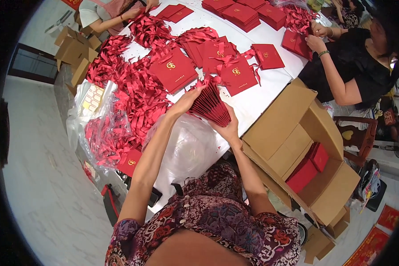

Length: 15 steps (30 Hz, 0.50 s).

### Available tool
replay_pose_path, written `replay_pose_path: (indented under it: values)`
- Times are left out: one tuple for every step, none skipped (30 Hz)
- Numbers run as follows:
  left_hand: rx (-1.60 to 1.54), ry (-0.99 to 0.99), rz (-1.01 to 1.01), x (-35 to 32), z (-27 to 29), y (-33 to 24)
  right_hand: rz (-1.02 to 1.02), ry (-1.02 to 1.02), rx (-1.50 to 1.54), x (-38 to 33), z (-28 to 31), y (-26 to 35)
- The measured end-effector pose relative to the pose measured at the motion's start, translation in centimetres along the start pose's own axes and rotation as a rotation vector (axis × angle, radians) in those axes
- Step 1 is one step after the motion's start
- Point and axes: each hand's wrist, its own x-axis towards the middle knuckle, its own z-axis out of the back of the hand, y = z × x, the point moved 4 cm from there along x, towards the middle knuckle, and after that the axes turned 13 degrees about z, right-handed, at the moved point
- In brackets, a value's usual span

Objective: The recorder is counting, stacking, and placing red decorative paper bags into a larger plastic bag as part of a manual assembly line.

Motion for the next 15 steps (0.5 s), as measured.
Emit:
replay_pose_path:
  values:
    - [-0.001, -0.002, -0.001, 0.0, 0.0, 0.1, 0.001, 0.002, 0.001, 0.0, -0.1, 0.0]
    - [0.008, -0.034, -0.011, -0.1, 0.1, 0.2, -0.010, -0.007, 0.005, -0.1, -0.1, -0.1]
    - [0.017, -0.066, -0.022, -0.1, 0.1, 0.4, -0.022, -0.017, 0.009, -0.1, -0.1, -0.2]
    - [0.016, -0.064, -0.021, -0.1, -0.1, 0.4, -0.023, -0.017, 0.008, -0.2, 0.0, -0.3]
    - [0.037, -0.175, -0.080, -0.2, -0.1, 0.2, -0.025, -0.021, -0.014, -0.2, 0.2, -0.4]
    - [0.058, -0.285, -0.138, -0.2, -0.1, -0.1, -0.026, -0.025, -0.036, -0.3, 0.4, -0.6]
    - [0.057, -0.289, -0.137, 0.0, -0.2, 0.2, -0.026, -0.021, -0.034, -0.2, 0.3, -0.4]
    - [0.075, -0.314, -0.121, 0.3, -0.2, 0.6, -0.028, -0.028, -0.038, -0.2, 0.2, -0.2]
    - [0.093, -0.341, -0.105, 0.5, -0.2, 1.0, -0.030, -0.034, -0.041, -0.1, 0.1, -0.1]
    - [0.092, -0.343, -0.105, 0.9, -0.1, 1.3, -0.028, -0.031, -0.041, -0.3, 0.1, -0.4]
    - [0.003, -0.393, -0.125, 1.3, 0.3, 1.6, -0.047, -0.038, -0.053, -0.5, 0.0, -0.8]
    - [-0.086, -0.444, -0.145, 1.3, 0.7, 2.0, -0.064, -0.044, -0.064, -0.6, -0.1, -1.1]
    - [-0.088, -0.442, -0.145, 1.1, 0.7, 1.8, -0.065, -0.044, -0.067, -0.7, 0.0, -1.1]
    - [-0.051, -0.511, -0.154, 0.5, 1.0, 1.8, -0.067, -0.070, -0.072, -1.0, 0.0, -1.0]
    - [-0.014, -0.582, -0.164, 0.0, 1.4, 1.6, -0.068, -0.094, -0.077, -1.0, 0.1, -0.9]
